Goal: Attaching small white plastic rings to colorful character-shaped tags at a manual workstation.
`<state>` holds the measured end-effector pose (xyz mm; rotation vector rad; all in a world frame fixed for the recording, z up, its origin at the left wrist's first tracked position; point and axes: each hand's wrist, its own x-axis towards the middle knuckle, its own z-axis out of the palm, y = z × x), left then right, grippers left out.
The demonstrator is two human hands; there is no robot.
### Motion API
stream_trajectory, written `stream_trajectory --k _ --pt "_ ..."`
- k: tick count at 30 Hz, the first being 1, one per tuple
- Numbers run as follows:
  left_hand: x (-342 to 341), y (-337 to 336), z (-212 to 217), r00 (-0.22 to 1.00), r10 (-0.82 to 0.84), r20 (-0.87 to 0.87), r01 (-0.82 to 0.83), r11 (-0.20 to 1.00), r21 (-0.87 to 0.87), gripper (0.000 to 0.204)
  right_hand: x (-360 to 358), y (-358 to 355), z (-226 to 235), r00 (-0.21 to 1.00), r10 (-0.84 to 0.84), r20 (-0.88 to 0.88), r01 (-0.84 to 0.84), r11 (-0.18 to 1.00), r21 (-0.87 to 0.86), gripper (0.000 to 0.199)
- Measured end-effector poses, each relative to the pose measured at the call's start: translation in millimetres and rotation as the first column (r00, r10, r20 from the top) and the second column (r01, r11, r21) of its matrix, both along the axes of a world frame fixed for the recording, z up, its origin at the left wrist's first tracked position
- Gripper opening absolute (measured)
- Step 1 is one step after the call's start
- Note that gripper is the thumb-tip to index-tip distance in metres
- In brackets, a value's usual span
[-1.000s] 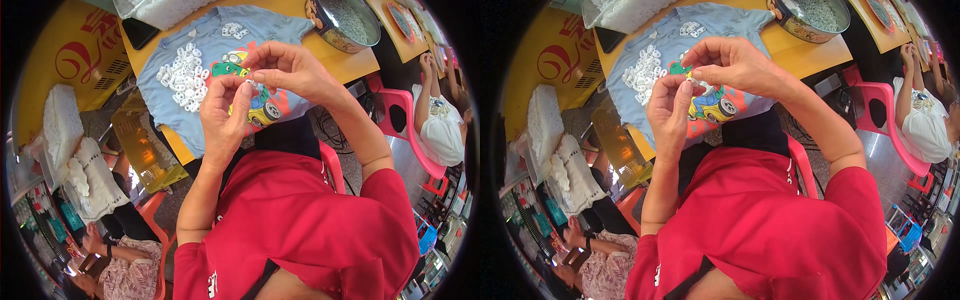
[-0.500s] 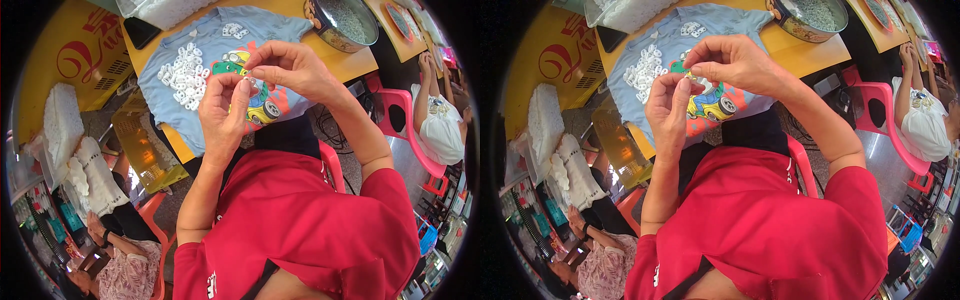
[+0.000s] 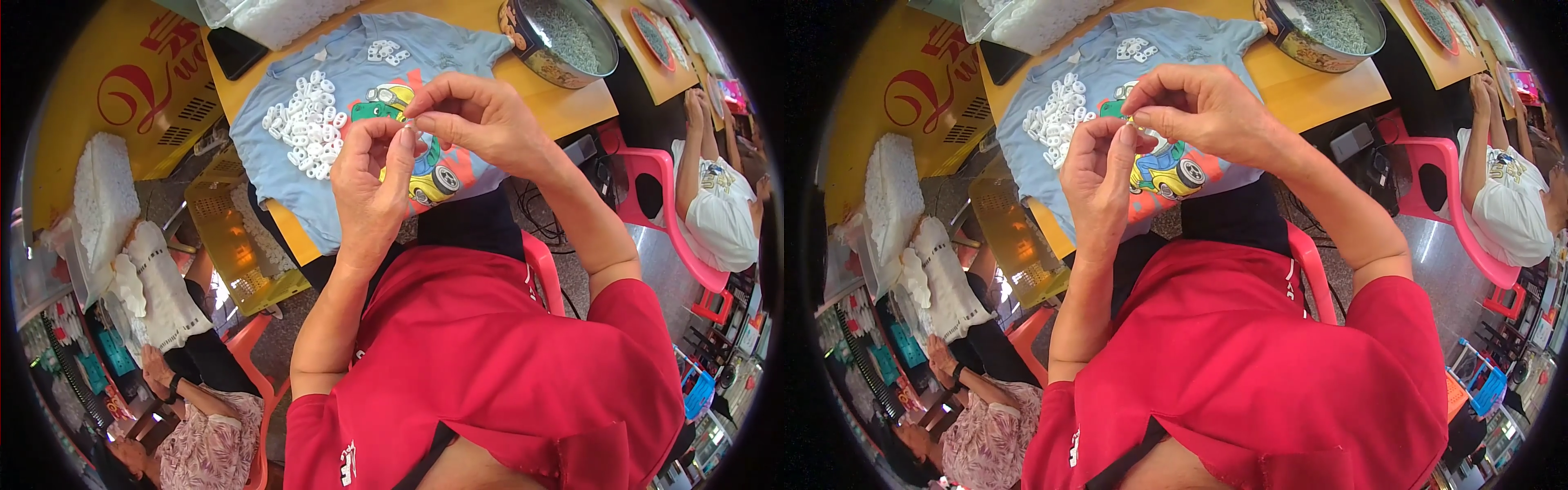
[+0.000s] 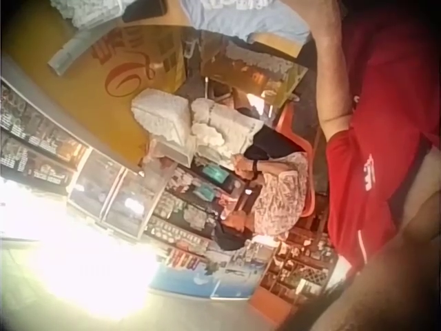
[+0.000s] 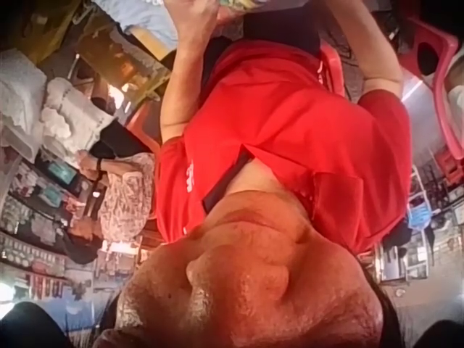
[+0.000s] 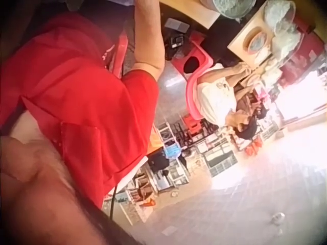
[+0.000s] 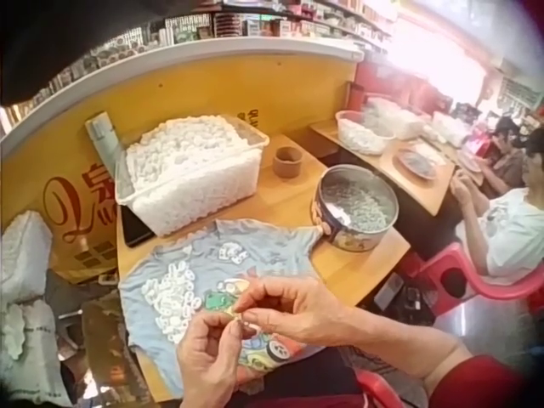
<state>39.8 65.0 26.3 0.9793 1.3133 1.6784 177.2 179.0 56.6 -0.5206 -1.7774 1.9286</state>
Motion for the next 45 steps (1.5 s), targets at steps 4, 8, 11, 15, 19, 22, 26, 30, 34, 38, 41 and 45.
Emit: stream_trajectory --k 4,8,11,15,19,22,26,30,34,38,41,45 --pt "2.5 0.1 -0.6 0.999 0.027 0.039 -0.027 1.000 0.009 0.011 -1.2 -5.9 -4.7 0.998 -0.070 -0.010 0.070 0.991 0.117 0.016" --pt "4.9 0.7 -1.7 0.999 0.033 0.033 -0.033 0.999 0.015 0.011 -2.2 -7.9 0.7 0.994 -0.111 0.023 0.095 0.925 0.368 0.014" --pt "2.2 1.7 -4.9 0.998 0.061 0.001 -0.061 0.998 0.020 0.011 -9.5 -7.3 -4.2 0.993 -0.116 0.009 0.100 0.888 0.450 0.013" --pt "-4.4 0.4 -3.7 0.994 0.046 0.096 -0.045 0.999 -0.012 0.012 -14.7 -8.1 -10.7 0.996 -0.088 0.007 0.086 0.985 0.150 0.014" --pt "-6.4 -1.9 -2.4 0.967 0.013 0.256 -0.014 1.000 0.002 0.014 -19.1 -13.6 -8.2 0.986 -0.157 -0.053 0.152 0.985 -0.082 0.017" --pt "-7.1 -3.5 1.1 0.957 -0.001 0.289 -0.005 1.000 0.019 0.014 -16.9 -11.8 -3.2 0.993 -0.114 -0.021 0.111 0.989 -0.101 0.019" --pt "-9.0 -2.6 0.0 0.953 -0.010 0.302 -0.007 0.999 0.054 0.014 -19.2 -10.4 -3.2 0.995 -0.101 -0.002 0.100 0.989 -0.107 0.021" --pt "-7.3 -3.9 0.6 0.950 0.013 0.312 -0.038 0.996 0.076 0.014 -22.5 -13.0 -1.8 0.992 -0.129 0.010 0.130 0.982 -0.139 0.022" --pt "-8.0 -5.8 2.6 0.959 0.012 0.283 -0.033 0.997 0.067 0.014 -21.6 -11.2 -1.6 0.986 -0.167 0.019 0.167 0.985 -0.049 0.023" --pt "-8.8 -5.6 4.0 0.964 0.025 0.266 -0.045 0.996 0.072 0.013 -19.7 -12.5 1.3 0.985 -0.157 0.068 0.155 0.987 0.031 0.022" --pt "-8.5 -6.2 6.2 0.968 0.033 0.250 -0.050 0.997 0.060 0.013 -17.9 -11.1 -1.4 0.988 -0.139 0.060 0.135 0.988 0.070 0.020" --pt "-8.6 -7.0 6.8 0.976 0.045 0.215 -0.054 0.998 0.037 0.012 -15.6 -6.6 -3.2 0.993 -0.096 0.075 0.083 0.982 0.169 0.018"
